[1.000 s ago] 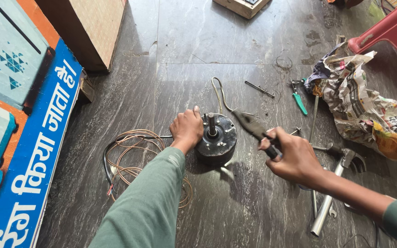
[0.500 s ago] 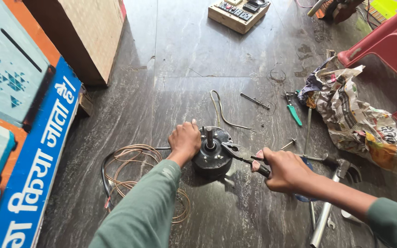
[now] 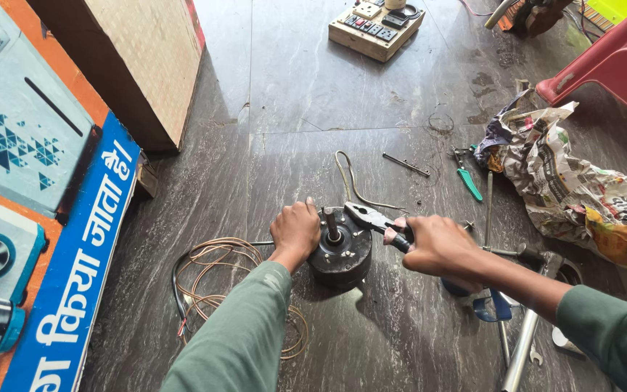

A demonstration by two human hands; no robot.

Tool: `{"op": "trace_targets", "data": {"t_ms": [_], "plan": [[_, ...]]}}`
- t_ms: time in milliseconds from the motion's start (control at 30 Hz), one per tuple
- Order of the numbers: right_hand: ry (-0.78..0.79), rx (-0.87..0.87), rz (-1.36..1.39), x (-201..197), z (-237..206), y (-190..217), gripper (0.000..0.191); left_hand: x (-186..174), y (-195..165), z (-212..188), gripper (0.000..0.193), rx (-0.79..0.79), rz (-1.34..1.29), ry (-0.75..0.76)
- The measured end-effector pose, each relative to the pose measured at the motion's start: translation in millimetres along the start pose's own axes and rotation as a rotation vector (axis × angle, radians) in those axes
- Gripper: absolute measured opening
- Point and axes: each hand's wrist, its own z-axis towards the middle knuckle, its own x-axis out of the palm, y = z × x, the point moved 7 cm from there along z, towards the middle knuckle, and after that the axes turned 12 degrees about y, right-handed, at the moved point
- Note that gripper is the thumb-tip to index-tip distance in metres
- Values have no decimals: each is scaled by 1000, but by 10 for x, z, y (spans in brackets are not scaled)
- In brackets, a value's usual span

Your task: The person disassembles an electric motor, applies oil to the bearings using a blue oil can, and reassembles the motor. They use pliers to remove and install small metal components and washers on the motor shaft.

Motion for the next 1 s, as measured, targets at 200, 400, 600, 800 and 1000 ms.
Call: {"op": "trace_targets", "data": {"t_ms": [200, 400, 600, 800, 1000], "plan": [[28, 15, -23, -56, -14, 102, 56, 6, -10, 40, 52, 36, -56, 33], [-74, 14, -124, -45, 104, 115, 52, 12, 31, 58, 50, 40, -138, 38], [-75, -76, -164, 109, 103, 187, 63, 56, 41, 98, 50, 53, -188, 26], [-80, 9, 2, 7, -88, 75, 55, -7, 46, 76, 63, 69, -157, 27], [-108, -46, -91, 14, -188, -58, 46, 16, -38, 81, 68, 42, -157, 93]]}}
